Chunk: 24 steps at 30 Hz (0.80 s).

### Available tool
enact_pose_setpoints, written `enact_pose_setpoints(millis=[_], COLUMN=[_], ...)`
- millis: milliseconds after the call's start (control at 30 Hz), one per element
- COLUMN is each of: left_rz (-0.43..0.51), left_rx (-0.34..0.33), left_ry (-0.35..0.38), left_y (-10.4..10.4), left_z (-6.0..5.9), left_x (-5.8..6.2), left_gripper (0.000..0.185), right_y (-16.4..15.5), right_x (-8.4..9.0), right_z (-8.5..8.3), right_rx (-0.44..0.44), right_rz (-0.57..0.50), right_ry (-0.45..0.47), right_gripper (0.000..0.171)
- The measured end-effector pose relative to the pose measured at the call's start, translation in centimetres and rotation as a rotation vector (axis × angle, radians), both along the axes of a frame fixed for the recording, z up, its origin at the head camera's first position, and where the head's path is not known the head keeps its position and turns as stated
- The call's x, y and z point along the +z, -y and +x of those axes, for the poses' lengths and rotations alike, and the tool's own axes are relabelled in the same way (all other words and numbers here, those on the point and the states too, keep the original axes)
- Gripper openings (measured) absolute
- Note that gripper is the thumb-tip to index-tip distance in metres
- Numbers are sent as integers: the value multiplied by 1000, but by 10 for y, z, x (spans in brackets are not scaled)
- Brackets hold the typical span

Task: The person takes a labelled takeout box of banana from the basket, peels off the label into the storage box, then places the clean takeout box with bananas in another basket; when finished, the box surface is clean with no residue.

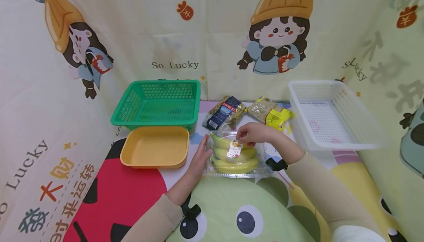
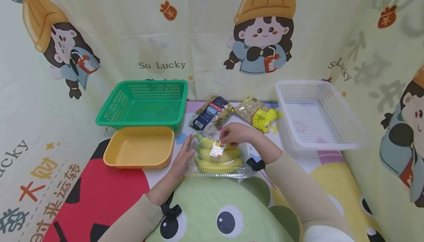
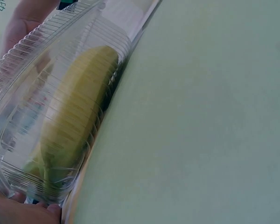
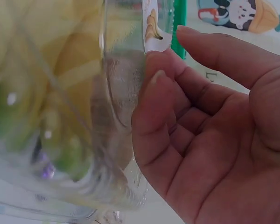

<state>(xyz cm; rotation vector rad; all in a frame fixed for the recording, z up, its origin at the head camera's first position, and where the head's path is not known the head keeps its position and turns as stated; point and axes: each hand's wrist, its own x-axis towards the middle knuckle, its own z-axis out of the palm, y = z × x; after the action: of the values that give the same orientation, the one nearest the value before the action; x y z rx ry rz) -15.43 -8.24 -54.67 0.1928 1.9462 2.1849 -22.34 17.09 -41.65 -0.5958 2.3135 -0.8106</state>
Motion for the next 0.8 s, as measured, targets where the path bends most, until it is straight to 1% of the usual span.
enact_pose_setpoints(millis=[167, 433, 567, 800], left_rz=[4, 3, 3, -4], left_rx=[3, -1, -5, 0], left_ry=[2, -4, -3, -6], left_y=[0, 0, 1, 1], left_z=[0, 1, 1, 1], left_x=[0, -1, -1, 2], left_gripper=[67, 67, 67, 66], right_y=[3, 5, 4, 3], right_x=[-6, -7, -9, -6], right_z=[-6, -5, -5, -4], right_rx=[2, -5, -7, 9], right_rz=[19, 45, 35, 25], right_ry=[-10, -38, -30, -17], right_gripper=[7, 10, 12, 13])
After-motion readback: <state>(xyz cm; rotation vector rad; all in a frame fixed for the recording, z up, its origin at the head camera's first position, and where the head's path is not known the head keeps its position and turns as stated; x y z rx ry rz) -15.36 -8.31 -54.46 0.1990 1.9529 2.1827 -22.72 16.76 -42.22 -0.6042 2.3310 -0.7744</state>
